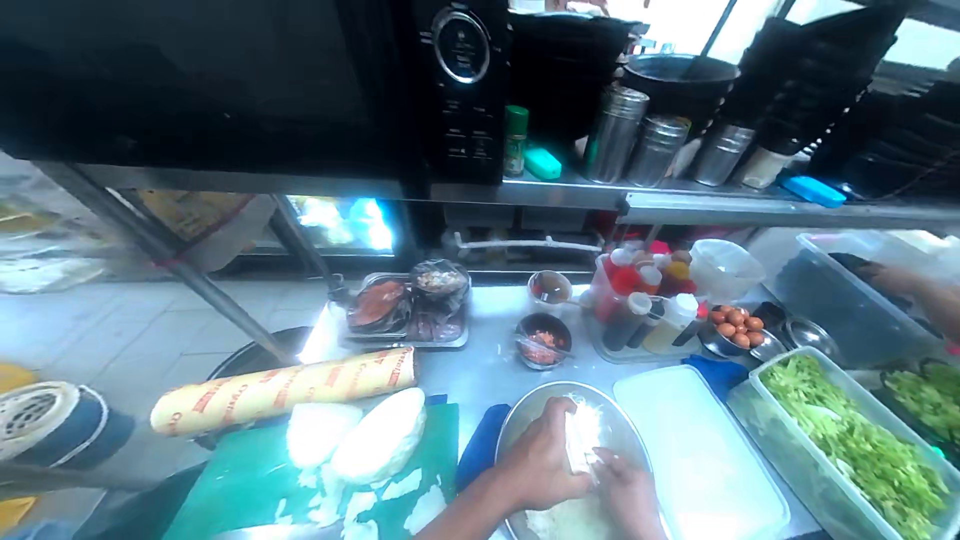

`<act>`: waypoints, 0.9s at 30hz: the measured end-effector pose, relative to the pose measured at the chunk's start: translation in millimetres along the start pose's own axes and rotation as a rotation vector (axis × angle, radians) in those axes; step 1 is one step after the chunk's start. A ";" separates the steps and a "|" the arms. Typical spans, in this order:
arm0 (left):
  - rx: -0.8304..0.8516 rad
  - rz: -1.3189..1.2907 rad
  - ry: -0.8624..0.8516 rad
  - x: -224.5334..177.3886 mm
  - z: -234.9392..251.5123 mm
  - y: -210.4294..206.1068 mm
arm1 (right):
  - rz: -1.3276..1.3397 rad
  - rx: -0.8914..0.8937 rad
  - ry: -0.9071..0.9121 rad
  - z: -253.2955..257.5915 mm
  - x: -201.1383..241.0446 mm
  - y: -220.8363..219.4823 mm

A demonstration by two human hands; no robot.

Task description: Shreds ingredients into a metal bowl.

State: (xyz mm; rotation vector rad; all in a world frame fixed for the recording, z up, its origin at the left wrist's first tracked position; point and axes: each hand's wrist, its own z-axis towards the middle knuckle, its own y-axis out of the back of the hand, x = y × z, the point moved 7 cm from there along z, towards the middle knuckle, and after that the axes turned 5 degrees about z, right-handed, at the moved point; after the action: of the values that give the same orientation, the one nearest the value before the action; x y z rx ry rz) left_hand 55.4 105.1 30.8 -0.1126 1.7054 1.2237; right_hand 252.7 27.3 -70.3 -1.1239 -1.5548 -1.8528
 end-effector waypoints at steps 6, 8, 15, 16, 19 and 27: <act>0.057 0.022 0.037 -1.9 13.1 2.4 | 0.113 -0.032 0.040 0.6 22.0 6.2; 0.067 0.031 0.035 -1.7 13.7 0.9 | 0.035 0.016 -0.072 -0.4 -8.9 1.8; 0.057 0.008 0.056 2.2 19.0 1.3 | 0.175 -0.044 0.010 1.8 29.4 7.6; 0.066 0.011 0.061 4.0 19.4 1.5 | 0.104 -0.010 -0.060 1.5 6.9 2.5; 0.065 0.013 0.053 1.8 21.5 7.0 | 0.106 0.000 -0.075 3.6 17.6 10.2; 0.038 0.016 -0.016 -9.7 24.4 -0.9 | 0.040 0.018 -0.111 0.7 -1.3 11.9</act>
State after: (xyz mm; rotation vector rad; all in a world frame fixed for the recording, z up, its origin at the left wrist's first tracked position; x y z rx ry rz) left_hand 76.7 118.9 37.5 -0.0659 1.7172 1.2010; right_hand 262.9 24.9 -64.5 -1.2596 -1.5943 -1.7741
